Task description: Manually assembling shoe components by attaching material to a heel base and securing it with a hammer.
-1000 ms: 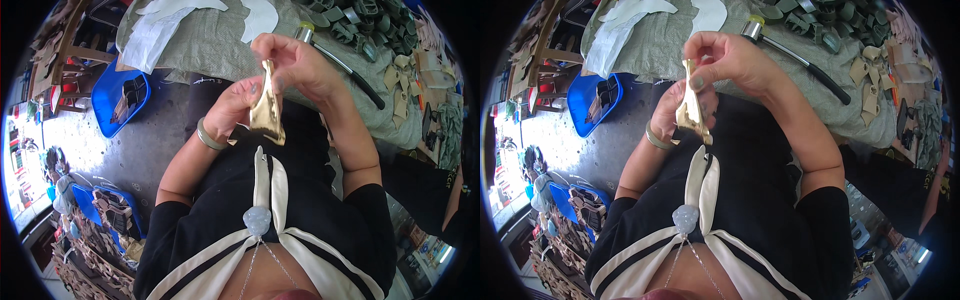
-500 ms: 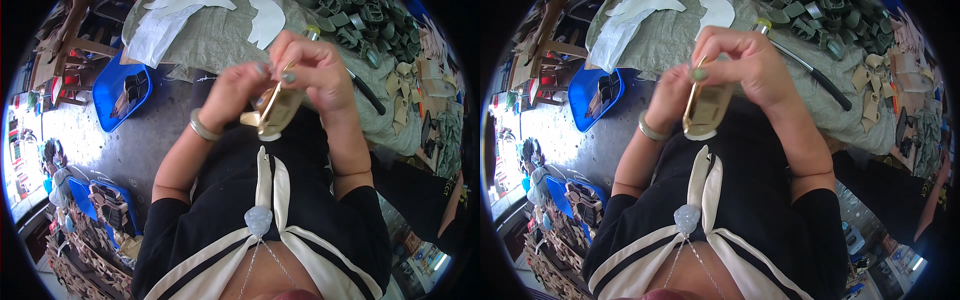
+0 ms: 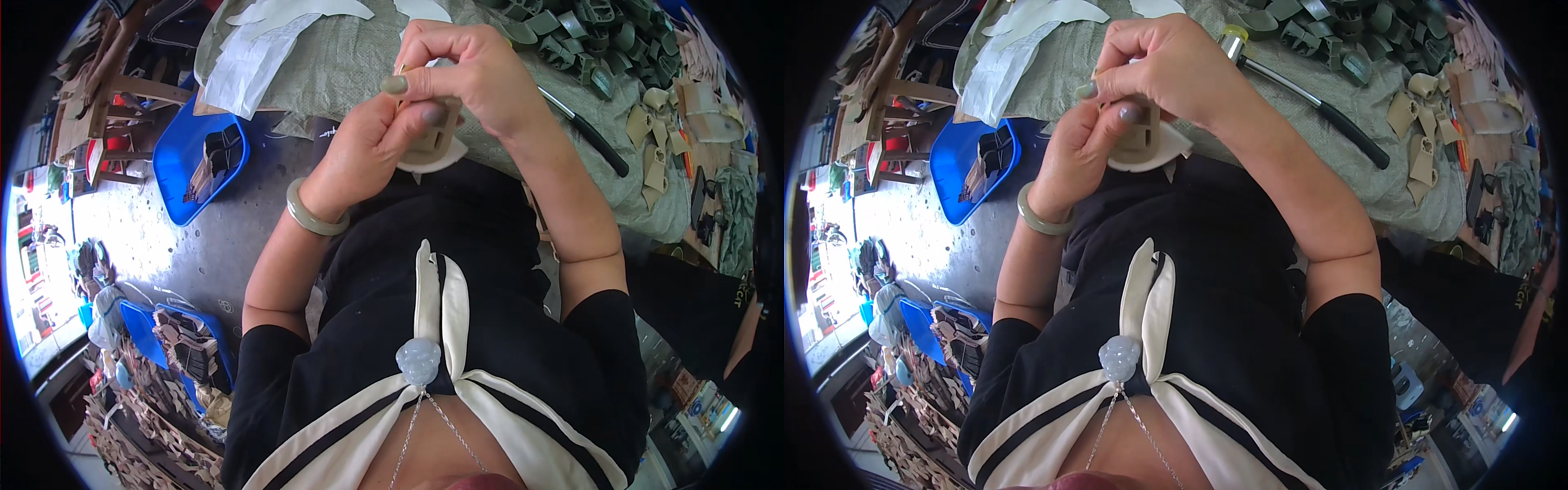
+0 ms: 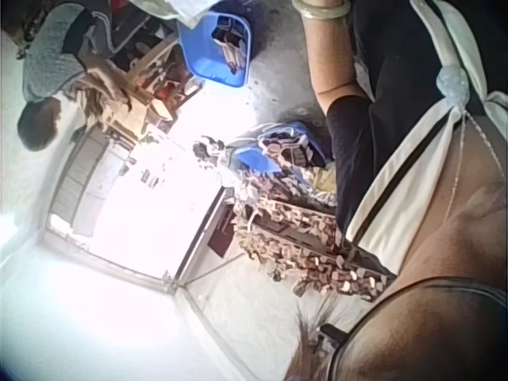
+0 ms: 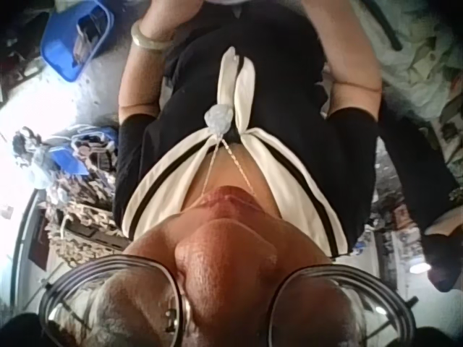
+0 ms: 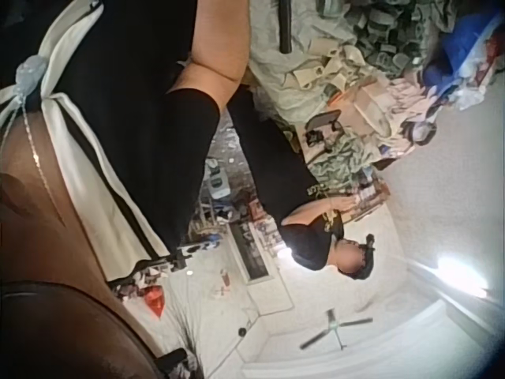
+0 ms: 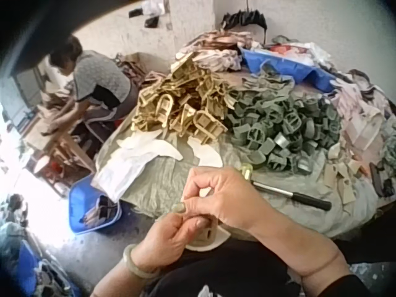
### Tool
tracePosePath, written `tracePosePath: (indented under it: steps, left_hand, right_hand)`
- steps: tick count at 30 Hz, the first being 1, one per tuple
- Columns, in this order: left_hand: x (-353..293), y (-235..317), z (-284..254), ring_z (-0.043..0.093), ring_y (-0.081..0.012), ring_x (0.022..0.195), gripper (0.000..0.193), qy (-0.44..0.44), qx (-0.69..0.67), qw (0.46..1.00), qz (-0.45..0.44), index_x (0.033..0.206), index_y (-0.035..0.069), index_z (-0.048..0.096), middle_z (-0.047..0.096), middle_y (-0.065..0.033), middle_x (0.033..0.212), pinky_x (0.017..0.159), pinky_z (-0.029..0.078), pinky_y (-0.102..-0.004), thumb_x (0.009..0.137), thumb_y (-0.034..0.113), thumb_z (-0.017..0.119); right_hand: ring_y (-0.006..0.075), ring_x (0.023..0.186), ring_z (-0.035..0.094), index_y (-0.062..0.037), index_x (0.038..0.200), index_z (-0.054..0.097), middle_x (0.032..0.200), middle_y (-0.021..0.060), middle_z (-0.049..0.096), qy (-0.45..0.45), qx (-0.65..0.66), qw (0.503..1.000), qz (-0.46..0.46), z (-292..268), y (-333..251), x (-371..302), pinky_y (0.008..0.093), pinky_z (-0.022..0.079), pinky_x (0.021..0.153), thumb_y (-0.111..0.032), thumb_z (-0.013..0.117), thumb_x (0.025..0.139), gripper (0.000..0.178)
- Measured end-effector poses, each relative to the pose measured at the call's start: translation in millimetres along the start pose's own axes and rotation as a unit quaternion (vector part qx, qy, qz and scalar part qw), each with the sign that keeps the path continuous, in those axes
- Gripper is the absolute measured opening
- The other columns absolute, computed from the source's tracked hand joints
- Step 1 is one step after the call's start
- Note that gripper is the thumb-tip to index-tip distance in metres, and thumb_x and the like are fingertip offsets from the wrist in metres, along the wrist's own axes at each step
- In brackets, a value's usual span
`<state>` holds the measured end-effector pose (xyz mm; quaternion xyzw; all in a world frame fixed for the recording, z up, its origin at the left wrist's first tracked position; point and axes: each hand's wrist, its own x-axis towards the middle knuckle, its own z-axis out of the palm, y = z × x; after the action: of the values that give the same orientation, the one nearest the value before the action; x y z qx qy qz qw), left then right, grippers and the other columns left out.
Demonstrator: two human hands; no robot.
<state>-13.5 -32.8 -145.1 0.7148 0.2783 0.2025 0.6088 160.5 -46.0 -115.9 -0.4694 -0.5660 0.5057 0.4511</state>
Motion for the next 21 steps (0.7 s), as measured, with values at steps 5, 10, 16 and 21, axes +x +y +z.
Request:
tracePosePath:
  steps: [5,10,16,21]
  left_hand:
    - [-13,-22,-16,0.033,-0.0261,0.133,0.065,0.116,-0.223,0.959,0.133,0.146,0.005,0.012,0.031,-0.0165,0.145,0.108,0.027,-0.0397,0.097,0.037,0.04]
    - [-29,-3,14,0.054,-0.0214,0.108,0.056,0.087,-0.458,0.885,-0.013,0.14,0.002,0.028,0.053,-0.0146,0.122,0.093,0.043,-0.0324,0.1,0.041,0.025]
    - [-22,5,20,0.056,-0.0175,0.098,0.052,0.115,-0.44,0.889,0.055,0.137,0.001,0.032,0.057,-0.0126,0.109,0.087,0.046,-0.0302,0.1,0.038,0.03]
    - [-12,0,24,0.055,-0.0194,0.104,0.061,0.18,-0.342,0.903,0.19,0.143,0.002,0.013,0.053,-0.014,0.115,0.092,0.044,-0.0322,0.097,0.024,0.046]
  right_hand:
    - [0.0165,0.071,0.054,-0.0054,0.073,0.065,0.079,0.0026,0.06,0.116,-0.295,0.836,-0.448,-1,-20,-9,0.0283,0.043,0.066,-0.01,0.076,0.067,0.013]
    - [0.0126,0.08,0.056,-0.016,0.075,0.067,0.09,-0.0056,0.063,0.112,-0.371,0.729,-0.565,31,12,-35,0.0289,0.039,0.072,-0.015,0.071,0.064,0.012]
    - [0.0127,0.086,0.055,-0.0165,0.082,0.067,0.094,-0.005,0.061,0.154,-0.391,0.743,-0.521,41,32,-43,0.0285,0.039,0.075,-0.013,0.07,0.066,0.016]
    - [0.0206,0.093,0.057,-0.0101,0.096,0.067,0.101,0.0034,0.06,0.147,-0.337,0.807,-0.462,34,39,-50,0.0313,0.043,0.079,-0.006,0.069,0.069,0.027]
